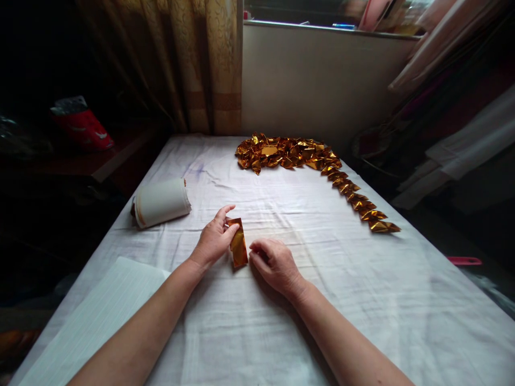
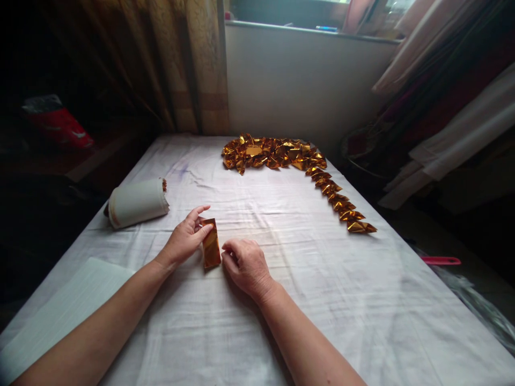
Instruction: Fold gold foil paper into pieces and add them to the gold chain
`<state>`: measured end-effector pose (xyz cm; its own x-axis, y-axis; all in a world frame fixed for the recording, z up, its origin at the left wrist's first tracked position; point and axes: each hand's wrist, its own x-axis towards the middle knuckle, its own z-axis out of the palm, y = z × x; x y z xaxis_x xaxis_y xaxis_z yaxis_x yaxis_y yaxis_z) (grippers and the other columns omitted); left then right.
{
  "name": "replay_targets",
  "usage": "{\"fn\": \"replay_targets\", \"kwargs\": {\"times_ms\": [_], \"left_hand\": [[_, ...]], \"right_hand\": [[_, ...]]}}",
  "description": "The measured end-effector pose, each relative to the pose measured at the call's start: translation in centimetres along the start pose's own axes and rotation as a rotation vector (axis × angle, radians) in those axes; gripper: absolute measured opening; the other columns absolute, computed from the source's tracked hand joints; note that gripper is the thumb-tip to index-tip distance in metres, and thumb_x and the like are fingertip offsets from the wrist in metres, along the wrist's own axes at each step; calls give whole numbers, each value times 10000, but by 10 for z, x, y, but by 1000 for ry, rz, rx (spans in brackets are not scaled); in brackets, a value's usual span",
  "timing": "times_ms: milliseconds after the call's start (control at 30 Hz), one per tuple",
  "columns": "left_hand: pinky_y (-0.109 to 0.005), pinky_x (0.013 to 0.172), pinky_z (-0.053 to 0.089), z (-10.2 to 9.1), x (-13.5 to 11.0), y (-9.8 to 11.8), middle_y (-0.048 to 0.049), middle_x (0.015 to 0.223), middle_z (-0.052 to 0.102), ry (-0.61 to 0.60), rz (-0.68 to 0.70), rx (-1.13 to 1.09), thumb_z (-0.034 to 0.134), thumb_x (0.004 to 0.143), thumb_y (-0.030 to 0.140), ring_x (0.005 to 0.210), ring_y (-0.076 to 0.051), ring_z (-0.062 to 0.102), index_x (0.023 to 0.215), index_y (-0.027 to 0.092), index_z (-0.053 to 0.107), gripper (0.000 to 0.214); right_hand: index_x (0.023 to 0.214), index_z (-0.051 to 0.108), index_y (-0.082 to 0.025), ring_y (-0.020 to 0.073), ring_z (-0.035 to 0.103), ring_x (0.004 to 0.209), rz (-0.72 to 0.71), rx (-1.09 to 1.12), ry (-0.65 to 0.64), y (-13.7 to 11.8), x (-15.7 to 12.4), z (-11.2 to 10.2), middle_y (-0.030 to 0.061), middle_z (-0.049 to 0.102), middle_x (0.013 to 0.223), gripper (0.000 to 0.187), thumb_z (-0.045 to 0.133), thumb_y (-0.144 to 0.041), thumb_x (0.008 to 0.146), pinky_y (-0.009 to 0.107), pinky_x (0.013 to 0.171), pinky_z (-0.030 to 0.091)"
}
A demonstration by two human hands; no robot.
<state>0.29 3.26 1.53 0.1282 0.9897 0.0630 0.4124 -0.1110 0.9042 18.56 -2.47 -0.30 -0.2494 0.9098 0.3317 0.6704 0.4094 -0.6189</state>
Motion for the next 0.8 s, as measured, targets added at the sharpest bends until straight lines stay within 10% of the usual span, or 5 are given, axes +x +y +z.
{"fn": "replay_targets", "kwargs": {"times_ms": [367, 567, 800], "left_hand": [[-223, 640, 454, 14, 13, 6, 59, 713, 586, -431, 125, 6, 603, 803, 302, 627, -101, 546, 1528, 214, 225, 822], [-325, 818, 523, 17, -15, 2, -101, 1298, 558, -294, 174, 166, 661, 771, 340, 916, -168, 630, 1521, 258, 235, 867], [-459, 986, 387, 23, -58, -4, -73, 1149, 667, -35, 272, 540, 625, 841, 268, 1084, -241, 574, 1471, 254, 323, 699]], "right_hand": [[1166, 597, -221, 132, 636, 657, 204, 378, 147, 15, 9, 1, 19, 721, 854, 341, 560, -320, 842, 252, 640, 523], [1132, 640, -210, 151, 641, 713, 297, 199, 242, 18, 11, 1, 32, 714, 883, 336, 503, -258, 828, 280, 717, 530], [1087, 661, -202, 177, 614, 756, 286, 40, 212, 17, 11, -2, 40, 709, 905, 309, 497, -243, 828, 317, 780, 492]]}}
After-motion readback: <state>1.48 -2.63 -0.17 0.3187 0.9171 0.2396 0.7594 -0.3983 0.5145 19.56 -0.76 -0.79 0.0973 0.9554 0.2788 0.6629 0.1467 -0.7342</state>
